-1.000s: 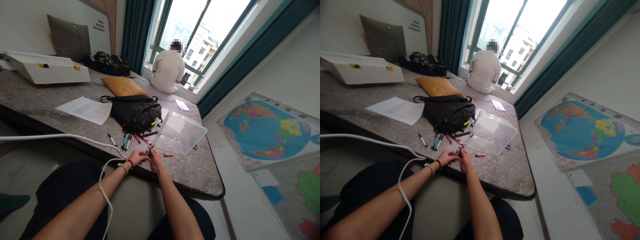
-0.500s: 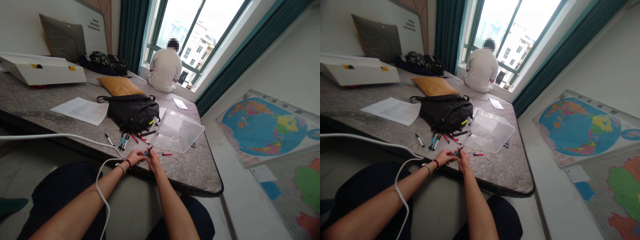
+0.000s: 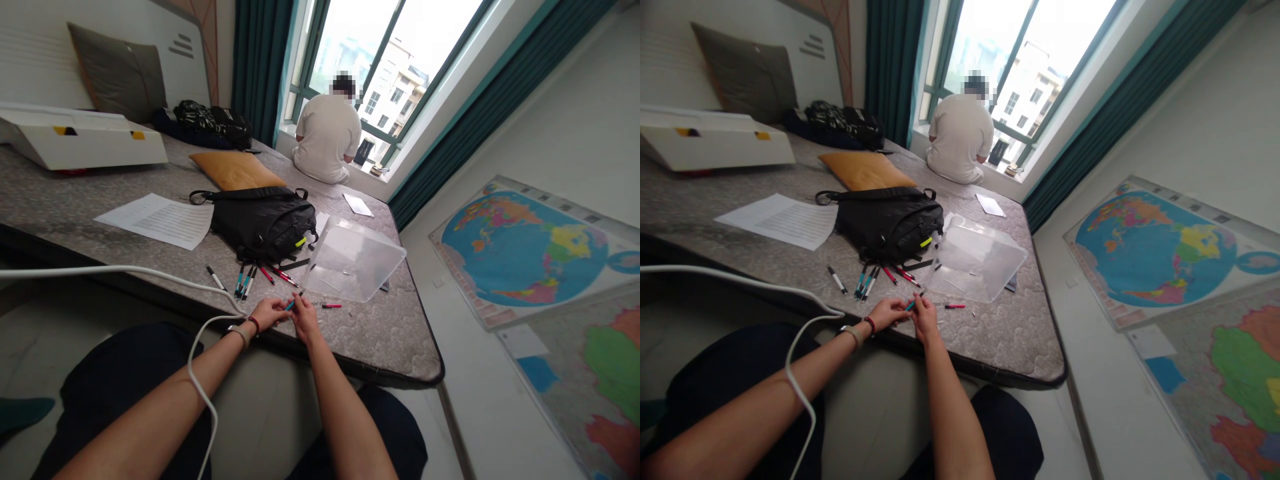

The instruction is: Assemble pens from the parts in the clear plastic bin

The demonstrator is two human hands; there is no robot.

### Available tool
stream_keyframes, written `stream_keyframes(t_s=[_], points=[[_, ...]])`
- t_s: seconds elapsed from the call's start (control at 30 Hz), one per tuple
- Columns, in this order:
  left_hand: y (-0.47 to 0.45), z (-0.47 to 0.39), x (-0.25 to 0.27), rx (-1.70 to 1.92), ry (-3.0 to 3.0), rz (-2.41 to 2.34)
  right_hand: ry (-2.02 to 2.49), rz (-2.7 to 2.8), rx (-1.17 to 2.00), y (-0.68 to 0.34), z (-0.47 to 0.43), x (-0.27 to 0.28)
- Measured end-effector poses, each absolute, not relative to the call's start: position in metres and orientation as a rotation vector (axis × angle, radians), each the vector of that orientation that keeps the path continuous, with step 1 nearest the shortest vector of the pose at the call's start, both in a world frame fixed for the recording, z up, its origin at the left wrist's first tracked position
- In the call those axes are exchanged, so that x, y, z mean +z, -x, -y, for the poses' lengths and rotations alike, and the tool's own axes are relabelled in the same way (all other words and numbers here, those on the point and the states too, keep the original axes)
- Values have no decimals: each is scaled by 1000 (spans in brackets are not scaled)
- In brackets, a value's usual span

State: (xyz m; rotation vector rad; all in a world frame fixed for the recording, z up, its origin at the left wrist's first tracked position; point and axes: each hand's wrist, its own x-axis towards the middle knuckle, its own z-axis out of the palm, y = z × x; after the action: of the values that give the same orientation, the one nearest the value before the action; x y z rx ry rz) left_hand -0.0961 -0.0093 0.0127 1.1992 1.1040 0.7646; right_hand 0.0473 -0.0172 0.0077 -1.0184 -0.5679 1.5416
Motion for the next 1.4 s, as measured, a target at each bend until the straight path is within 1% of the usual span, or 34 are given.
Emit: stream_keyframes(t_s=[0.23, 0.53, 0.73, 0.9, 1.03, 1.27, 1.4], points=[[96, 9, 9, 772, -1176, -1094, 1033, 572, 1445, -45, 17, 3], [97, 9, 12, 767, -1205, -1106, 954, 510, 1606, -53, 24, 11], [97, 11, 15, 754, -1216, -1091, 956, 515, 1564, -52, 23, 7], [97, 10, 11, 772, -1235, -1080, 985, 544, 1597, -51, 22, 9], [97, 10, 8, 759, -1229, -1068, 1027, 555, 1549, -50, 22, 7], [97, 10, 10, 751, -1262, -1095, 888, 496, 1632, -54, 23, 8], [97, 11, 11, 750, -1272, -1089, 916, 501, 1607, -54, 23, 7]])
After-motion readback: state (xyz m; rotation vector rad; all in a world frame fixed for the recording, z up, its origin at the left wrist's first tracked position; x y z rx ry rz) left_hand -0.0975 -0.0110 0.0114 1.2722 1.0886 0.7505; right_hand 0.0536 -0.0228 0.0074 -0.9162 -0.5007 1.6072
